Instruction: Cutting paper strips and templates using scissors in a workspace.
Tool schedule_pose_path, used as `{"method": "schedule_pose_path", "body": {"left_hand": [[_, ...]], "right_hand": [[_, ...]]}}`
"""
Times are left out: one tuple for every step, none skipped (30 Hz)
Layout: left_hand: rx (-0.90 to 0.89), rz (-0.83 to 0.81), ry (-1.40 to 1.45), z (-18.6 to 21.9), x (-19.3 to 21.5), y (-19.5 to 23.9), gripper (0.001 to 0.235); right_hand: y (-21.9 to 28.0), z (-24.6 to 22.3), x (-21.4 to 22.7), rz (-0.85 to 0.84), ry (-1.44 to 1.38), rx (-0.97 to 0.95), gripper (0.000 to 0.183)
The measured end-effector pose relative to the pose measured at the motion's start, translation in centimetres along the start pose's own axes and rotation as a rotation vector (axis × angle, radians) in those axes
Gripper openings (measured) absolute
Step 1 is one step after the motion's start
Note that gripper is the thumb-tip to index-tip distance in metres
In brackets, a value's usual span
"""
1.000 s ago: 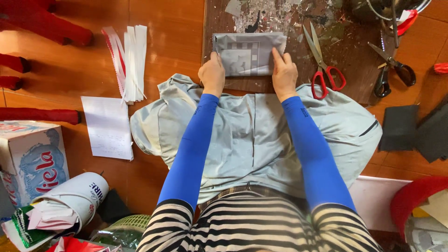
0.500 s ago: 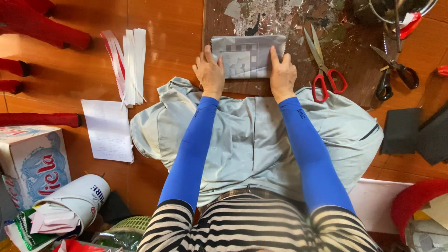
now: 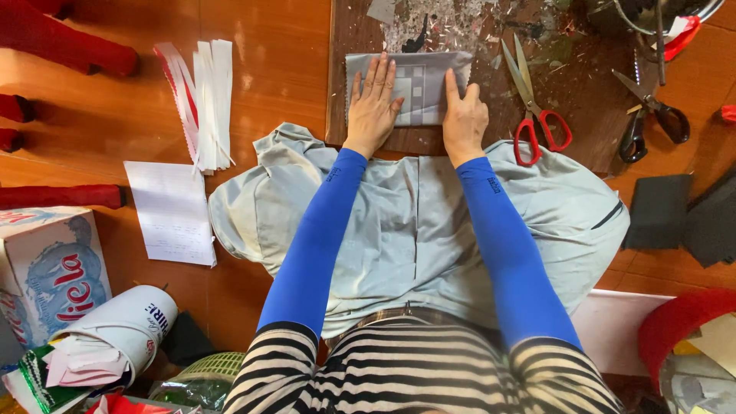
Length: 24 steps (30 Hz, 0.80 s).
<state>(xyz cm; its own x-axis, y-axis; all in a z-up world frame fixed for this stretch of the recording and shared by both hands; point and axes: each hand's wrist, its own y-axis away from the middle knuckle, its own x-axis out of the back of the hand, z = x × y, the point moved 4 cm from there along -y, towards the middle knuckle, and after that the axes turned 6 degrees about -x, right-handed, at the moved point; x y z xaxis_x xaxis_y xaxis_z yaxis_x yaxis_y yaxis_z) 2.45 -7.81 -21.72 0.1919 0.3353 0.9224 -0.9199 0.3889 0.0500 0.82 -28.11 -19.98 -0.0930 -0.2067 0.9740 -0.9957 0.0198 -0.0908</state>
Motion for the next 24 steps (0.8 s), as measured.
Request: {"method": "schedule_pose_path", "body": {"left_hand": [[0.0, 0.0, 0.0, 0.0, 0.0, 0.0, 0.068], [0.004, -0.017, -0.011, -0.1, -0.2, -0.1, 0.069], [0.009, -0.033, -0.022, -0.1, -0.3, -0.2, 0.071], [0.009, -0.035, -0.02, -0.1, -0.5, -0.1, 0.071], [0.006, -0.026, -0.039, -0.1, -0.6, -0.1, 0.071], [0.004, -0.015, -0.059, -0.2, -0.7, -0.1, 0.07], [0.004, -0.015, -0.059, -0.2, -0.8, -0.1, 0.07], [0.0, 0.015, -0.044, -0.3, -0.7, -0.1, 0.071], [-0.004, 0.046, -0.029, -0.3, -0.7, -0.1, 0.072], [-0.005, 0.045, -0.029, -0.2, -0.7, -0.1, 0.072], [0.003, 0.072, -0.045, -0.2, -0.6, -0.1, 0.073], [0.012, 0.1, -0.061, -0.2, -0.4, 0.0, 0.074], [0.012, 0.099, -0.061, -0.1, -0.4, 0.0, 0.074], [0.009, 0.122, -0.086, -0.1, -0.2, -0.1, 0.074], [0.006, 0.144, -0.111, -0.1, -0.1, -0.3, 0.075], [0.009, 0.144, -0.111, -0.1, -0.2, -0.2, 0.075], [0.007, 0.171, -0.106, 0.0, -0.1, -0.1, 0.075], [0.004, 0.197, -0.102, 0.0, -0.1, -0.1, 0.075], [0.005, 0.196, -0.105, -0.2, -0.2, -0.2, 0.075], [0.01, 0.168, -0.118, -0.2, -0.5, -0.1, 0.076], [0.016, 0.139, -0.132, -0.3, -0.9, -0.1, 0.076], [0.016, 0.138, -0.134, -0.5, -1.2, -0.1, 0.076], [0.029, 0.111, -0.222, -0.8, -1.7, -0.2, 0.076], [0.044, 0.085, -0.309, -1.1, -2.1, -0.2, 0.077]], "right_hand": [[0.0, 0.0, -0.1, 0.0, 0.0, 0.0, 0.063], [0.0, 0.1, -0.2, 0.008, 0.0, 0.001, 0.063], [0.1, 0.2, -0.3, 0.016, -0.001, 0.002, 0.064], [0.1, 0.1, -0.2, 0.014, 0.0, 0.0, 0.064], [0.2, 0.1, -0.1, 0.014, 0.003, -0.002, 0.065], [0.1, 0.0, -0.1, 0.015, 0.005, -0.003, 0.065], [0.1, 0.0, 0.0, 0.014, 0.006, -0.003, 0.065], [0.1, -0.1, 0.0, 0.013, -0.003, -0.003, 0.066], [0.1, -0.1, 0.1, 0.013, -0.012, -0.003, 0.066], [0.1, -0.2, 0.2, 0.012, -0.012, -0.004, 0.066], [0.1, -0.3, 0.4, 0.029, -0.01, 0.002, 0.065], [0.0, -0.4, 0.7, 0.047, -0.009, 0.01, 0.063], [-0.2, -0.9, 1.5, 0.046, -0.009, 0.009, 0.063], [-0.7, -1.1, 2.1, -0.008, -0.084, -0.065, 0.056], [-1.1, -1.3, 2.6, -0.063, -0.159, -0.139, 0.05], [-1.4, -2.1, 2.7, -0.064, -0.16, -0.136, 0.05], [-1.6, -3.0, 3.2, 0.016, -0.097, -0.108, 0.048], [-1.9, -3.9, 3.6, 0.098, -0.036, -0.083, 0.047], [-1.9, -4.8, 2.0, 0.098, -0.038, -0.082, 0.047], [-1.8, -6.1, 0.5, 0.085, -0.136, 0.018, 0.048], [-1.7, -7.4, -1.1, 0.071, -0.234, 0.118, 0.048], [-1.9, -7.8, -1.9, 0.072, -0.237, 0.117, 0.048], [-2.1, -8.2, -3.0, 0.005, -0.282, 0.109, 0.051], [-2.4, -8.5, -4.1, -0.064, -0.327, 0.103, 0.053]]}}
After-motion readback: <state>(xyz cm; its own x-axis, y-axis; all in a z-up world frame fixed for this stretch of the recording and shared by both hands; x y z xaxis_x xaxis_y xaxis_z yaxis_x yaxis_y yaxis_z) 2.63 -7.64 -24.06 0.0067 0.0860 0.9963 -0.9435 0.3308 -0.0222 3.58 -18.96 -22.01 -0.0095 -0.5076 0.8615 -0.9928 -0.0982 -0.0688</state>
